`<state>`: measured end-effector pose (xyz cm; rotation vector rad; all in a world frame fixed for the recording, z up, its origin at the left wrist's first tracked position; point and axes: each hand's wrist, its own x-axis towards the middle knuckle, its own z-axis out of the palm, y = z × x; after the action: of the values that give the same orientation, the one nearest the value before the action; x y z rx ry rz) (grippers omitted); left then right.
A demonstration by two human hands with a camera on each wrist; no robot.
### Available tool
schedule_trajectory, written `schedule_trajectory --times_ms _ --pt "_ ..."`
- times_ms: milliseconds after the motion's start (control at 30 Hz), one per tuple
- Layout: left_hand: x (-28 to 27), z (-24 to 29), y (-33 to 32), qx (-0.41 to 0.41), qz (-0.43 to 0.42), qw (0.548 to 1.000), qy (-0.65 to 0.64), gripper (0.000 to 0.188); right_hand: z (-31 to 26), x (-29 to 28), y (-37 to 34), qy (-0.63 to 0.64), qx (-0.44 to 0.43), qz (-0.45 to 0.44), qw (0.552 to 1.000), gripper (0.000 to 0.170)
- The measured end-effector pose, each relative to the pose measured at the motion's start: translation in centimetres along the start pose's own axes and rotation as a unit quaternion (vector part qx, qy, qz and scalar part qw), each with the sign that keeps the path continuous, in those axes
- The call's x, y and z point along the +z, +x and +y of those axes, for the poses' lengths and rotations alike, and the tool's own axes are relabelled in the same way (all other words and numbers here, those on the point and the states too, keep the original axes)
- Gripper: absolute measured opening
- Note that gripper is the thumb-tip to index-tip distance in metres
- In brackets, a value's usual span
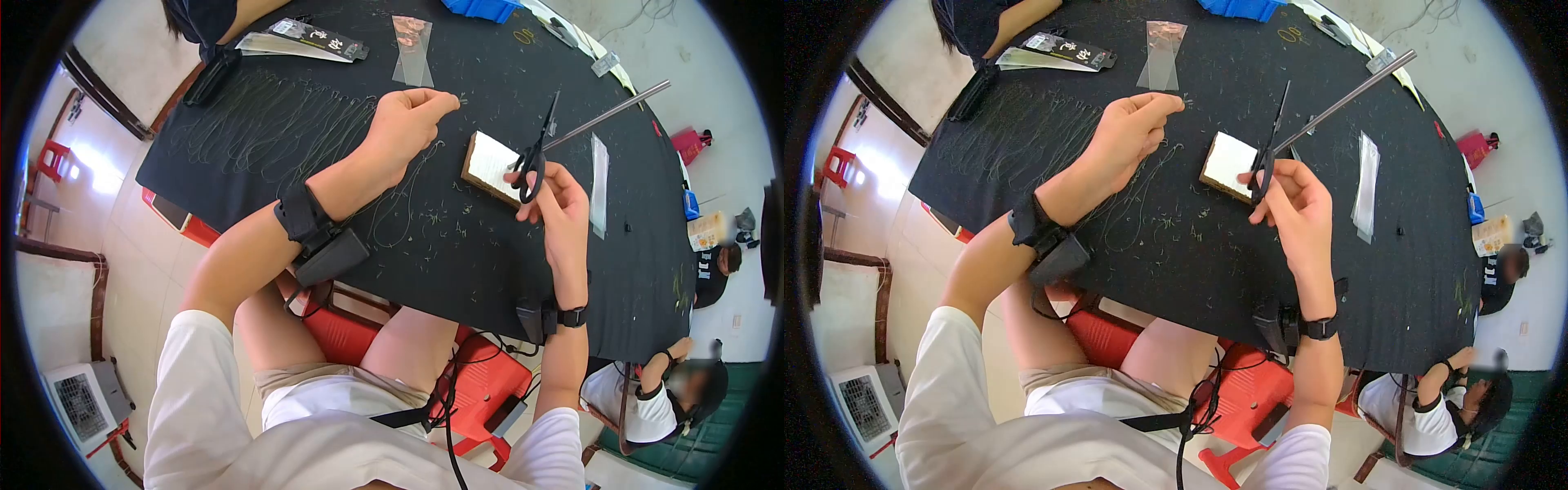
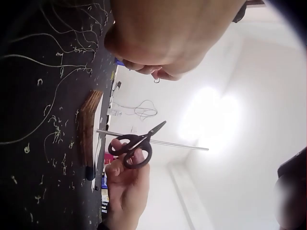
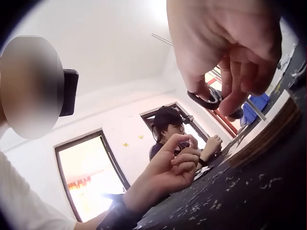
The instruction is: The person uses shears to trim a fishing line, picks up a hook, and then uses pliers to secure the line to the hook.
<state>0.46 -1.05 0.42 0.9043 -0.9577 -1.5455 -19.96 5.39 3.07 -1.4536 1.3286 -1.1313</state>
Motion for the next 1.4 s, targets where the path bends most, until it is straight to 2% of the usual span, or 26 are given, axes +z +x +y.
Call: schedule_trajectory --times_ms 67,167,367,467,567,633,667,800,867,1067,1200,1267,1300,1333,1367,1400 --pt "0.2 0.1 0.0 -0.012 -0.002 1.0 -0.004 0.016 0.3 -0.2 -0.1 0.099 0.039 -0.035 0.994 0.016" --pt "0.0 0.0 0.0 -0.008 -0.016 1.0 -0.015 0.016 0.6 0.1 -0.5 0.134 0.059 -0.077 0.986 0.022" --pt "0.1 0.1 -0.1 -0.002 -0.025 1.0 -0.015 0.018 0.9 0.6 -0.8 0.164 0.065 -0.122 0.977 0.024" --pt "0.1 0.1 -0.1 -0.008 -0.029 0.999 -0.014 0.019 0.5 0.7 -0.8 0.088 0.086 -0.101 0.987 0.022" --pt "0.2 0.2 -0.1 -0.01 -0.03 0.999 -0.006 0.02 0.4 1.4 -0.8 0.08 0.053 -0.124 0.988 0.021" --pt "0.2 0.2 -0.2 -0.011 -0.031 0.999 -0.006 0.02 0.8 1.5 -0.8 0.002 -0.047 -0.163 0.986 0.021" --pt "0.2 0.2 -0.2 -0.012 -0.031 0.999 -0.004 0.021 0.6 1.5 -0.8 0.018 -0.024 -0.166 0.986 0.019" --pt "0.2 0.2 -0.1 -0.014 -0.031 0.999 -0.008 0.02 0.5 1.8 -0.9 0.091 -0.044 -0.157 0.982 0.014" --pt "0.2 0.2 -0.1 -0.014 -0.032 0.999 -0.012 0.02 0.2 1.8 -1.0 0.12 -0.044 -0.194 0.973 0.012" --pt "0.1 0.2 -0.1 -0.013 -0.046 0.999 -0.02 0.019 1.0 1.7 -0.9 0.122 0.002 -0.211 0.97 0.014" --pt "0.0 0.1 -0.1 -0.019 -0.054 0.998 -0.019 0.019 0.9 1.4 -1.1 0.087 -0.033 -0.219 0.971 0.016" --pt "0.0 0.1 -0.1 -0.016 -0.064 0.998 -0.005 0.018 0.5 1.8 -1.2 0.168 -0.034 -0.21 0.963 0.017" --pt "0.0 0.0 -0.1 -0.017 -0.064 0.998 -0.005 0.018 0.9 1.7 -1.1 0.168 -0.033 -0.211 0.962 0.017" --pt "-0.1 -0.1 0.0 -0.015 -0.065 0.998 -0.001 0.018 1.8 1.4 -0.9 0.033 -0.079 -0.148 0.985 0.019" --pt "-0.1 -0.1 0.1 -0.012 -0.067 0.998 0.003 0.018 2.2 1.3 -0.7 -0.104 -0.124 -0.083 0.983 0.021" --pt "-0.1 -0.1 0.0 -0.012 -0.066 0.998 0.004 0.018 0.8 1.5 -0.9 -0.2 -0.201 -0.061 0.957 0.023"
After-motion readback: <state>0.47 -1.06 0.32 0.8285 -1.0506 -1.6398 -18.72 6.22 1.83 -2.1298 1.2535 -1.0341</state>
